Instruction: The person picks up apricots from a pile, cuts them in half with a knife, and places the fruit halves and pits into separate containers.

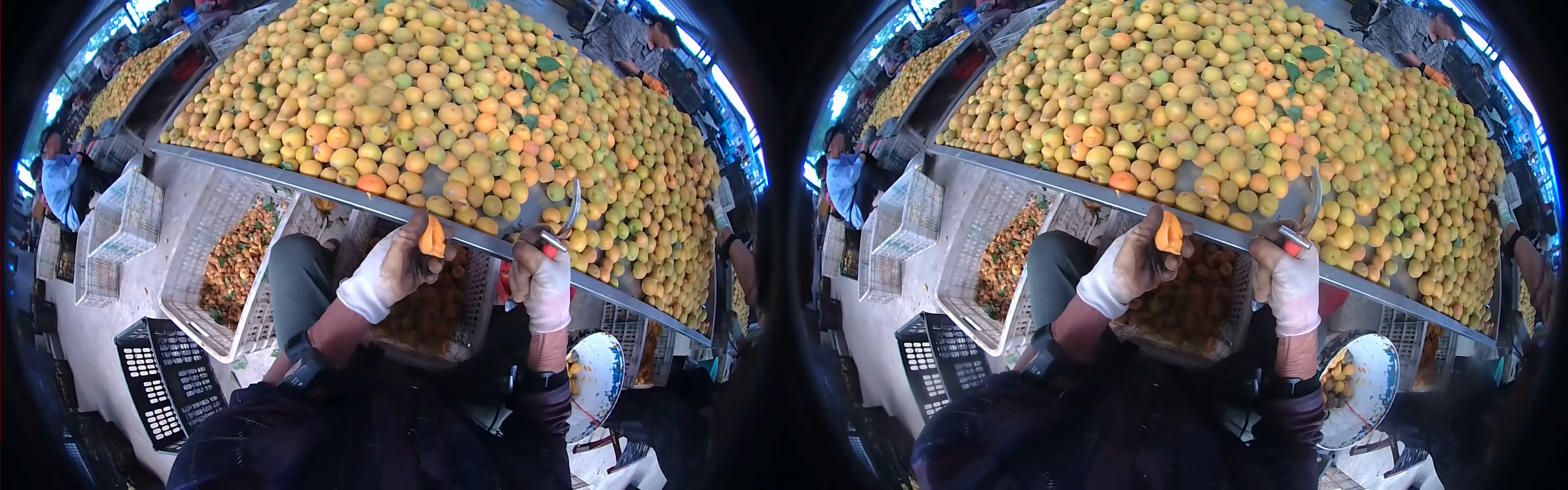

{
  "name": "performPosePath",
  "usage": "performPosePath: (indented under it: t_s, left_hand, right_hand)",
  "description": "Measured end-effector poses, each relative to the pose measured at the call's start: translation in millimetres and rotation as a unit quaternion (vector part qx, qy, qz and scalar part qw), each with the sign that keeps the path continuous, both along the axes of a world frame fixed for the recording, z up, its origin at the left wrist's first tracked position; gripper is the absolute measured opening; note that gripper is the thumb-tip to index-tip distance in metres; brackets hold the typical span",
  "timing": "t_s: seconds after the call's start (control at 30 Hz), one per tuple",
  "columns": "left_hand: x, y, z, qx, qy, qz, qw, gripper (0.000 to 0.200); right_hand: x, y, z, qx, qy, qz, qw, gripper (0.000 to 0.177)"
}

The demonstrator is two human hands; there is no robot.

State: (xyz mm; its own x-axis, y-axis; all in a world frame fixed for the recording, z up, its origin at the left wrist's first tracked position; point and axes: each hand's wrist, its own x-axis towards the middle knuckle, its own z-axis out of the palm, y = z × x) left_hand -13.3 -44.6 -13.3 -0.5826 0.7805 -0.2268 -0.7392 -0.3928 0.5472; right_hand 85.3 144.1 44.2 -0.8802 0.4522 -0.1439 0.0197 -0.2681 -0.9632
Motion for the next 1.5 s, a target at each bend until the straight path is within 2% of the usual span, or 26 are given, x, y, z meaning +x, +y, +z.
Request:
performPosePath:
  t_s: [0.07,0.17,0.23,0.33,0.37,0.43,0.5,0.57,0.6,0.63,0.7,0.73,0.77,0.8,0.9,0.97,1.0,1.03,1.1,1.13,1.17,1.23,1.27,1.4,1.5]
  left_hand:
    - [-2,-18,-7,-0.036,0.015,-0.008,0.999,0.047]
    - [0,-31,-5,-0.051,0.000,0.024,0.998,0.041]
    - [1,-33,4,-0.054,0.003,0.050,0.997,0.038]
    - [-2,-13,20,-0.198,0.152,0.009,0.968,0.031]
    - [1,-2,25,-0.204,0.200,-0.008,0.958,0.034]
    - [4,17,25,-0.169,0.170,-0.040,0.970,0.040]
    - [6,35,14,-0.127,0.158,-0.032,0.979,0.042]
    - [2,50,10,-0.147,0.173,-0.048,0.973,0.040]
    - [0,56,8,-0.060,0.128,-0.012,0.990,0.038]
    - [0,61,7,0.027,0.078,0.025,0.996,0.037]
    - [-14,54,3,0.098,0.017,0.006,0.995,0.040]
    - [-17,51,-1,0.133,0.008,-0.006,0.991,0.043]
    - [-18,50,-2,0.169,-0.002,-0.018,0.985,0.046]
    - [-15,52,-2,0.167,-0.006,-0.023,0.986,0.046]
    - [1,60,8,0.186,0.028,-0.008,0.982,0.054]
    - [14,57,22,0.165,0.117,-0.043,0.978,0.066]
    - [20,51,29,0.117,0.178,-0.040,0.976,0.072]
    - [23,48,33,0.117,0.179,-0.043,0.976,0.072]
    - [29,45,39,0.143,0.193,-0.071,0.968,0.062]
    - [30,47,30,0.139,0.243,-0.066,0.958,0.067]
    - [33,43,36,0.139,0.244,-0.068,0.958,0.067]
    - [34,32,54,0.033,0.314,-0.111,0.942,0.075]
    - [35,29,53,0.002,0.316,-0.124,0.941,0.080]
    - [39,30,53,-0.019,0.351,-0.115,0.929,0.081]
    - [38,22,40,-0.009,0.287,-0.084,0.954,0.073]
  right_hand:
    - [7,1,-7,0.024,-0.002,0.020,0.999,0.007]
    - [15,-7,-23,-0.031,-0.040,0.027,0.998,0.007]
    - [15,-18,-24,-0.100,-0.015,0.002,0.995,0.006]
    - [-2,-18,-23,-0.097,0.028,-0.007,0.995,0.007]
    - [-12,-16,-17,-0.095,0.032,-0.002,0.995,0.007]
    - [-36,-12,3,-0.090,0.084,-0.004,0.992,0.005]
    - [-70,-9,24,0.125,0.007,0.030,0.992,0.018]
    - [-93,-5,32,0.172,0.040,0.017,0.984,0.024]
    - [-97,-3,37,0.218,0.071,0.009,0.973,0.030]
    - [-88,4,49,0.141,0.047,-0.019,0.989,0.031]
    - [-68,22,49,0.085,0.036,-0.071,0.993,0.027]
    - [-56,32,42,0.060,0.018,-0.056,0.996,0.023]
    - [-45,36,28,0.080,0.016,-0.068,0.994,0.020]
    - [-31,33,19,0.088,-0.017,-0.034,0.995,0.020]
    - [-5,6,12,0.074,-0.121,0.035,0.989,0.017]
    - [5,-3,4,-0.015,-0.052,0.034,0.998,0.014]
    - [11,-2,1,-0.079,-0.011,0.057,0.995,0.015]
    - [15,-2,-2,-0.144,0.032,0.080,0.986,0.016]
    - [20,-1,-3,-0.180,0.040,0.090,0.979,0.016]
    - [23,-1,-3,-0.215,0.044,0.104,0.970,0.016]
    - [26,-3,-1,-0.215,0.046,0.103,0.970,0.016]
    - [30,-9,7,-0.165,0.014,0.055,0.985,0.014]
    - [33,-9,9,-0.146,0.038,0.069,0.986,0.010]
    - [41,-16,16,-0.062,-0.033,0.004,0.998,0.009]
    - [47,-14,17,-0.063,-0.059,0.003,0.996,0.011]
